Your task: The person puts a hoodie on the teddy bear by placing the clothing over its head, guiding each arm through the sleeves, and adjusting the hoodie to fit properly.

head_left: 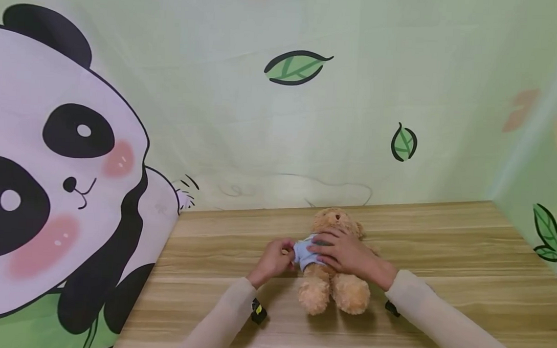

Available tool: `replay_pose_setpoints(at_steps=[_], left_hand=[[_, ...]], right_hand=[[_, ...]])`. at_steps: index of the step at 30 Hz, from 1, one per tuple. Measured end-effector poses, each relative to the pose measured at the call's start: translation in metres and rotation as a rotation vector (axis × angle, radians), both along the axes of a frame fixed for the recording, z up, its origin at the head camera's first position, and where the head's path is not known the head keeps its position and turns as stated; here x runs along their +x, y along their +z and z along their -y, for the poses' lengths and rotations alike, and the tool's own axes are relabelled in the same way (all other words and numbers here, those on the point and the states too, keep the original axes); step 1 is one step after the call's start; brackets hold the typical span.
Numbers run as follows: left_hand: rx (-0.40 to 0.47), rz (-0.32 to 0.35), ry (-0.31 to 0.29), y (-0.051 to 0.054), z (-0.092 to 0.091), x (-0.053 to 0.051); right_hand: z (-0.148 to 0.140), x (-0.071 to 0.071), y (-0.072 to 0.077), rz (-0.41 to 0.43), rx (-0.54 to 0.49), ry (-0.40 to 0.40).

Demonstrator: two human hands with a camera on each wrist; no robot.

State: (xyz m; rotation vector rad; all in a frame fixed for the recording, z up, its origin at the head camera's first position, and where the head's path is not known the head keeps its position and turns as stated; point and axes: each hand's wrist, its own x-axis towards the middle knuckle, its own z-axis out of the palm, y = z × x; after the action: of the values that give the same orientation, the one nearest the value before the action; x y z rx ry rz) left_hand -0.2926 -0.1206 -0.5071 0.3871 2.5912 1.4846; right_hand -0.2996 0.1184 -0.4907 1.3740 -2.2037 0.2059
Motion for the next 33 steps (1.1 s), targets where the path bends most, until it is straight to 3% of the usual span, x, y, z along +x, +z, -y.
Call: replay_pose_setpoints(at_steps=[5, 15, 23, 28, 33], left_hand=[[0.006, 0.009, 0.014, -0.001, 0.001, 0.001], [-0.007, 0.031, 0.049, 0.0, 0.0, -0.001], [0.111, 0.13, -0.058, -0.001, 0.012, -0.002], [0.038, 0.082, -0.072, 0.001, 0.007, -0.001], [-0.063, -0.034, -0.093, 0.006, -0.001, 0.0]], right_hand=[[-0.001, 0.001, -0.003, 0.003, 0.019, -0.001], [-0.003, -0.002, -0.005, 0.053, -0.055, 0.03], [-0.004, -0.001, -0.007, 0.076, -0.105, 0.089], [-0.003, -0.001, -0.008, 0.113, -0.118, 0.095], [-0.004, -0.001, -0.008, 0.106, -0.119, 0.091]])
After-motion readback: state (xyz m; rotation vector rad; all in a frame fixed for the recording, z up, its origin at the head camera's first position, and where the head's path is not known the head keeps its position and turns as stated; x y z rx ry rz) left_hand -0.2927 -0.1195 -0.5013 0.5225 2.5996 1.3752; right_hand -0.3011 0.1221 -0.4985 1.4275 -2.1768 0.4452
